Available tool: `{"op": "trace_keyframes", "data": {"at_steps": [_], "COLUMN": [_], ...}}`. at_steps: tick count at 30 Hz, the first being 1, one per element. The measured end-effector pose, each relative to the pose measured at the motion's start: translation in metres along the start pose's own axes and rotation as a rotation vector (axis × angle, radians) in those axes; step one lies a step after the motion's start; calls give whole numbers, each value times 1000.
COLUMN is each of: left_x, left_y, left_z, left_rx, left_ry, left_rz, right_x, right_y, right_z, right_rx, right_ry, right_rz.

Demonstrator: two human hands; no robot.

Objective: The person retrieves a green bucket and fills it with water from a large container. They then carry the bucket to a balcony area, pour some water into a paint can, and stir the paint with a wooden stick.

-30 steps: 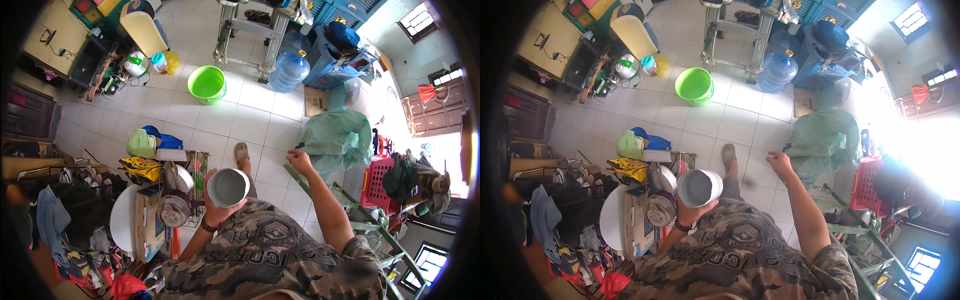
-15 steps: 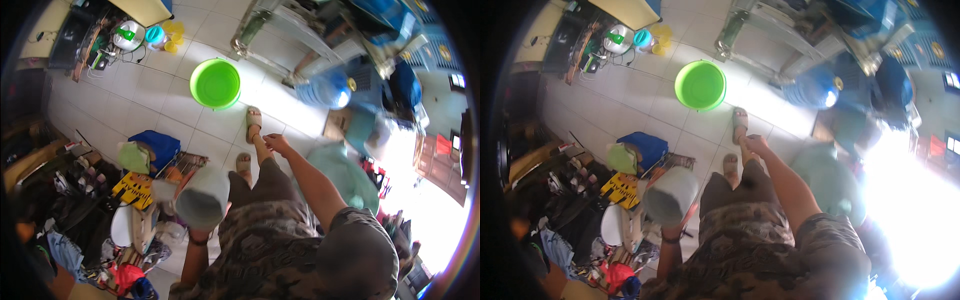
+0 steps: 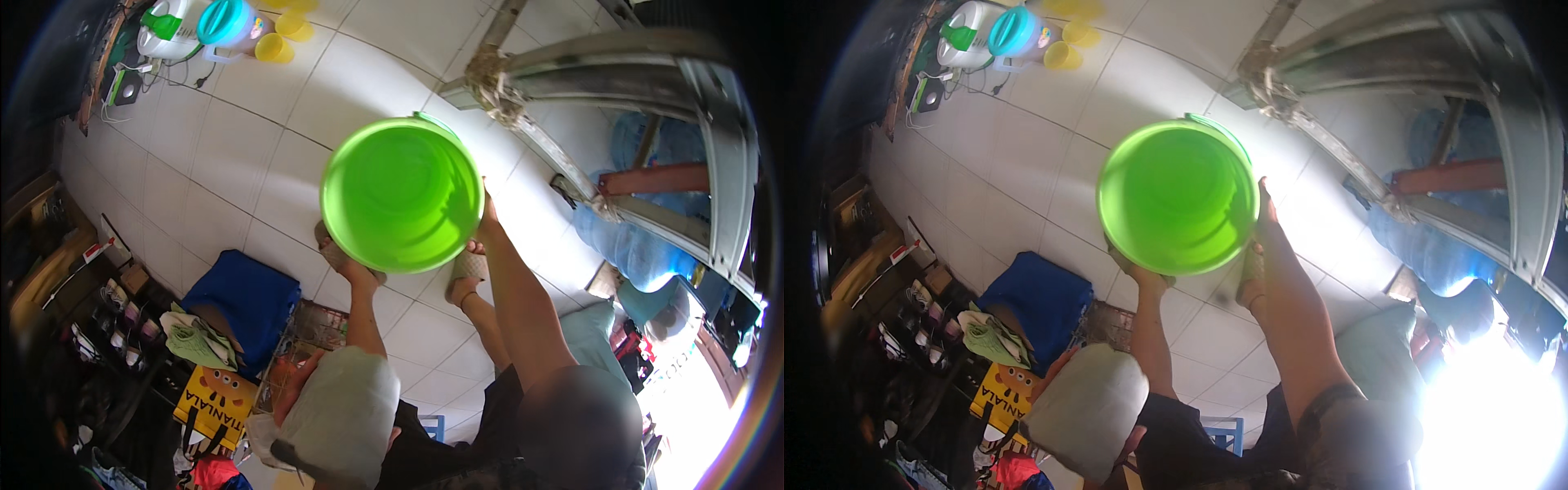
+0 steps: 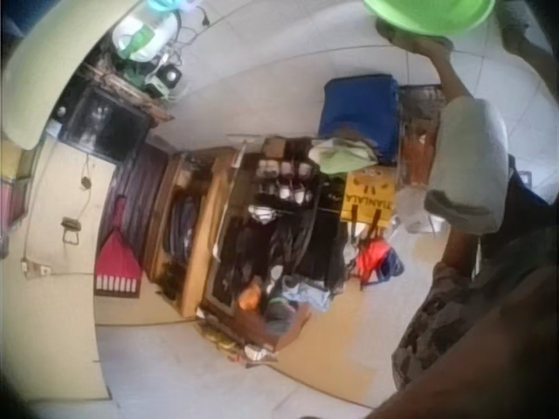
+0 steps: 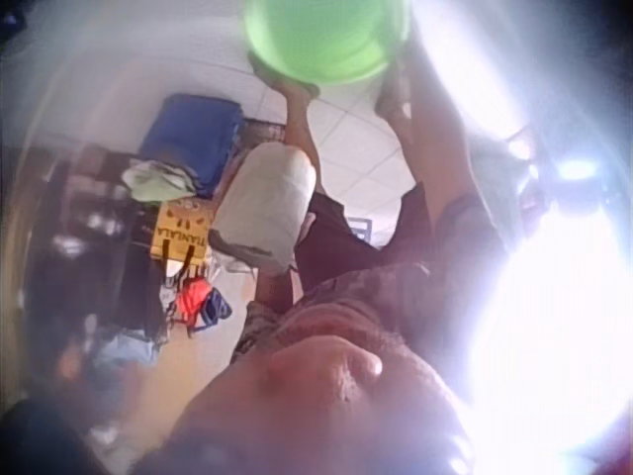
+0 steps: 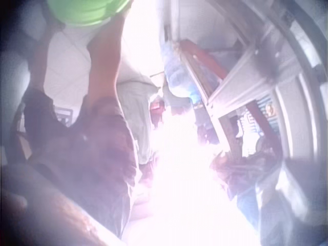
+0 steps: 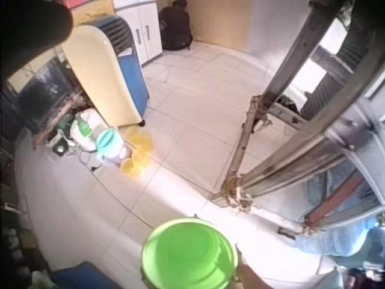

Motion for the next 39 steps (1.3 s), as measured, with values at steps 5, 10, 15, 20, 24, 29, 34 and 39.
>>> {"op": "trace_keyframes", "data": {"at_steps": [5,10,15,20,24,29,34,39], "left_x": [-67,-98,-109,-105,-93,-72,-64,-73], "left_y": [6,50,85,103,108,132,198,267], "left_z": [10,50,99,159,205,263,319,352], "left_rx": [152,257,321,194,229,212,13,74], "left_ry": [-25,3,28,6,9,60,98,63], "left_rz": [-80,-145,-186,-203,-200,-226,-358,-323], "right_x": [76,169,245,226,222,264,369,492], "right_y": [-17,-24,-24,-5,0,-29,-90,-181], "right_z": [22,6,-120,-185,-213,-260,-300,-356], "right_rx": [254,559,254,106,81,297,397,175], "right_ry": [260,408,174,-29,19,138,182,-86], "right_rz": [86,500,472,90,-1,50,97,107]}}
Point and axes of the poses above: each hand's wrist, its own x-axis away from the middle knuckle, its own z-axis out of the back of the hand, y = z × x, the point moved 6 cm from there along -x, towards the middle knuckle, and after that the axes turned 4 degrees about -z, right-handed, at the moved point
